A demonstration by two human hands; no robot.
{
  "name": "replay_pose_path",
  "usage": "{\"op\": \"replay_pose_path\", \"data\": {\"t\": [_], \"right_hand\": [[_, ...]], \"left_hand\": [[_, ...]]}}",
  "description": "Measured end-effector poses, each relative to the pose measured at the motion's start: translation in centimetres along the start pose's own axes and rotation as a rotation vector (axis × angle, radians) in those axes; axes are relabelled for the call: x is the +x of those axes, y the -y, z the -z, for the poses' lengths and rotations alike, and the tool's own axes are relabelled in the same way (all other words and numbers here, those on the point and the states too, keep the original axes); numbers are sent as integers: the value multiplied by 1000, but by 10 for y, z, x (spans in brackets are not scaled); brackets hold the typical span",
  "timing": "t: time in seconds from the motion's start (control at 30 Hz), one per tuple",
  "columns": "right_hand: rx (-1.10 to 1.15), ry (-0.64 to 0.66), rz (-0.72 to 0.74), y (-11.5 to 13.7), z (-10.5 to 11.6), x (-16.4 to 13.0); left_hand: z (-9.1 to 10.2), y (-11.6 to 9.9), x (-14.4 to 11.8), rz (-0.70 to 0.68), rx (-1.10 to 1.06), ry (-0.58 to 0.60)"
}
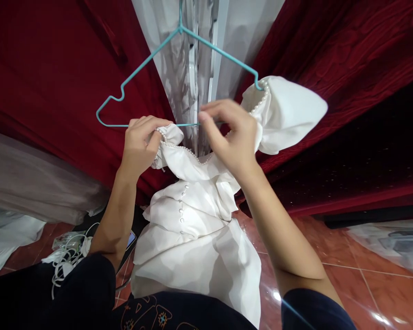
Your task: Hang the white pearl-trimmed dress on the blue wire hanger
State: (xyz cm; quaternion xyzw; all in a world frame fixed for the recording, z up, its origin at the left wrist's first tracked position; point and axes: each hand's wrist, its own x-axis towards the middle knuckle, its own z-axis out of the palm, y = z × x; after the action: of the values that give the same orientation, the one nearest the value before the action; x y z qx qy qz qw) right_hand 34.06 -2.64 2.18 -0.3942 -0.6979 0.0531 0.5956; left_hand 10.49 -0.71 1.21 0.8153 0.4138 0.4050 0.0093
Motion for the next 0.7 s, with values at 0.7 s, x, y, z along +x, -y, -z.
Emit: {"op": "replay_pose_path", "data": {"t": [0.7], "right_hand": [[27,-482,-213,-50,78,39]], "left_hand": [[21,-1,1,23,-25,55]]}}
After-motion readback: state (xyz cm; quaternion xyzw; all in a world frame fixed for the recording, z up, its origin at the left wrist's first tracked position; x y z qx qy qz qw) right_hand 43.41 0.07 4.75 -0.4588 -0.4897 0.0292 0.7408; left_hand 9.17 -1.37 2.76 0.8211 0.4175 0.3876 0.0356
